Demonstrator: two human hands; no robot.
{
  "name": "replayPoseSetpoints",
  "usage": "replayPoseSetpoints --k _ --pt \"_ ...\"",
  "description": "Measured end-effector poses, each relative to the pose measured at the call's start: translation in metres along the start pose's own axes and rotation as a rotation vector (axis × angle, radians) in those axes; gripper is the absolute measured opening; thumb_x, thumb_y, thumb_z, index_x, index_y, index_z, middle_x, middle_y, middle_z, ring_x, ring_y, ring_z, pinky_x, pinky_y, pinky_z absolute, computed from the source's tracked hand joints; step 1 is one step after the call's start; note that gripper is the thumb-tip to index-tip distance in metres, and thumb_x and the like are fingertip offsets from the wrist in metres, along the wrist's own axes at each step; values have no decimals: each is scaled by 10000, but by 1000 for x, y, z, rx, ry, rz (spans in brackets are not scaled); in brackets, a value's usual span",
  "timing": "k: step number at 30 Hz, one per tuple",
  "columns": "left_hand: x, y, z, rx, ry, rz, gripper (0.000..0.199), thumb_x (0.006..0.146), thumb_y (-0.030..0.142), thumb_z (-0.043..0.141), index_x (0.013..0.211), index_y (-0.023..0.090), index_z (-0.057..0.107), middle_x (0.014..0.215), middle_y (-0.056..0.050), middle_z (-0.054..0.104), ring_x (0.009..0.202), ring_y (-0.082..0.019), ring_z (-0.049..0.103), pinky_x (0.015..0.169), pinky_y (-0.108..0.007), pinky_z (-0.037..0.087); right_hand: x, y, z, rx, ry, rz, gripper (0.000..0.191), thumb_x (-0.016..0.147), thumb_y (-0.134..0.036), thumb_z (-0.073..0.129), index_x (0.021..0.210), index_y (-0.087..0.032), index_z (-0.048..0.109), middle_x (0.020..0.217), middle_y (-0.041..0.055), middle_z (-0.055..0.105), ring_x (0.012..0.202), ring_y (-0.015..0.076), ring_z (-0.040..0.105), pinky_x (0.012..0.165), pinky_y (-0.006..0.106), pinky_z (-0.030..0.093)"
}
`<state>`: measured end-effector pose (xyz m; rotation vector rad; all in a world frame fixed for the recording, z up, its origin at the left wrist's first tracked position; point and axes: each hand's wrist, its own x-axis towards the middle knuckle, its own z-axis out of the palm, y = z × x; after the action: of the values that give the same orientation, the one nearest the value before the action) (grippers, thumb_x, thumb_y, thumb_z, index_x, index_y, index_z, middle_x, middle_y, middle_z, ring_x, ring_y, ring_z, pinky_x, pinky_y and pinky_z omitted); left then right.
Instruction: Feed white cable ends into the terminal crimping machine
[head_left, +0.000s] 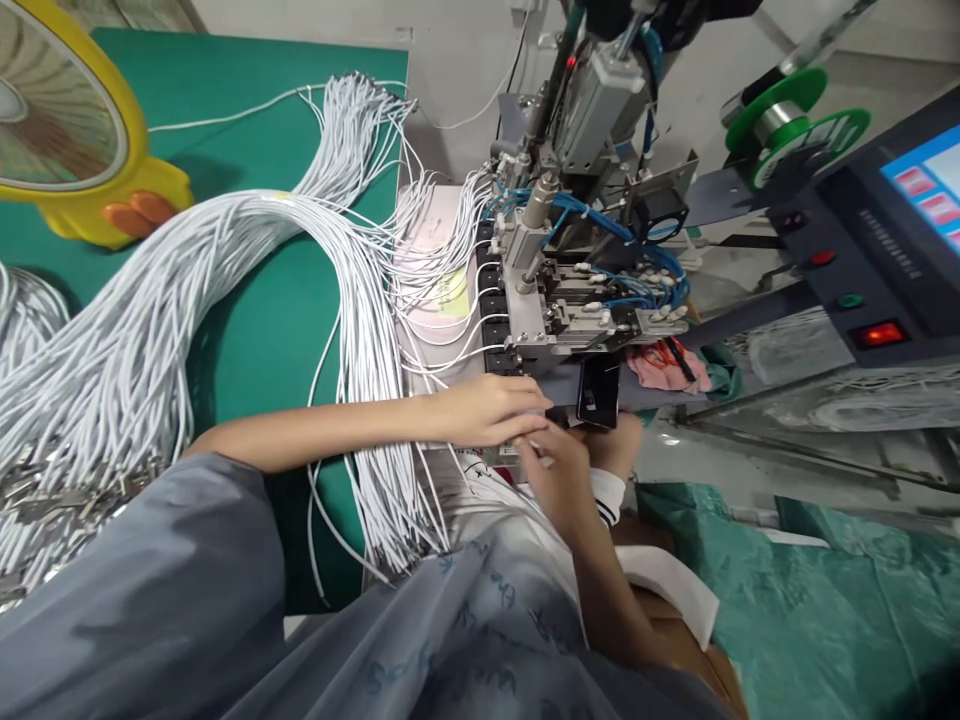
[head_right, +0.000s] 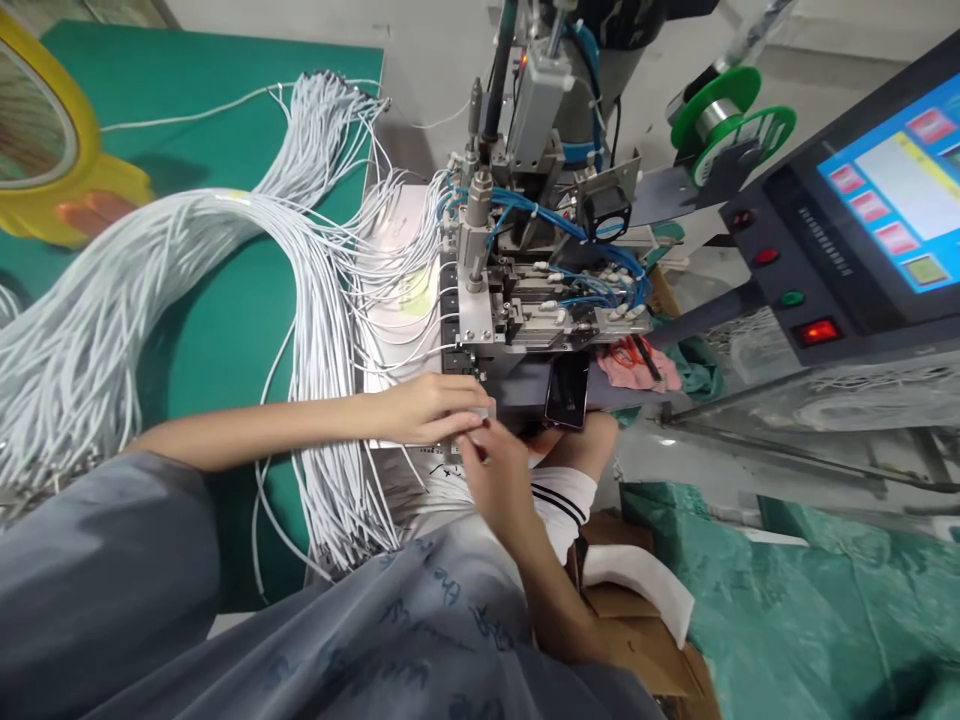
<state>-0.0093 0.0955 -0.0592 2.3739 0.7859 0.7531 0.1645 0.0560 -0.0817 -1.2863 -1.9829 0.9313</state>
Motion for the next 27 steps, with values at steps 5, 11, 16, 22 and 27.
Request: replayPoseSetpoints --k 5,11,16,22,27 --pt "-1 -16 8 -127 210 -53 263 914 279 496 1040 105 647 922 -104 646 836 -153 606 746 -266 493 25 12 -17 576 234 216 158 669 -221 706 798 -189 620 699 -3 625 619 124 584 585 247 470" --pt "0 -17 8 -204 293 -91 171 881 196 541 908 111 687 763 -59 624 692 -115 573 645 -226 461 33 11 -2 886 282 230 150 723 -307 671 790 -180 627 626 -3 628 558 120 586 586 271 499" --pt "2 -14 7 -257 276 -108 178 880 184 532 881 124 700 768 -60 629 700 -113 569 650 -229 458 33 6 5 778 306 175 105 763 -290 650 792 -190 650 625 -21 586 542 95 535 535 229 438" --pt "3 -13 7 -225 348 -167 150 833 182 573 782 128 702 657 -25 584 605 -99 520 560 -213 413 33 5 -5 573 261 158 176 794 -313 610 799 -171 715 758 23 624 568 92 504 504 226 387" --pt "1 -14 7 -195 288 -218 174 837 195 555 741 139 689 668 -17 569 623 -101 515 584 -221 404 33 5 -9 324 240 100 177 798 -295 599 783 -173 726 674 11 573 563 99 465 505 236 345"
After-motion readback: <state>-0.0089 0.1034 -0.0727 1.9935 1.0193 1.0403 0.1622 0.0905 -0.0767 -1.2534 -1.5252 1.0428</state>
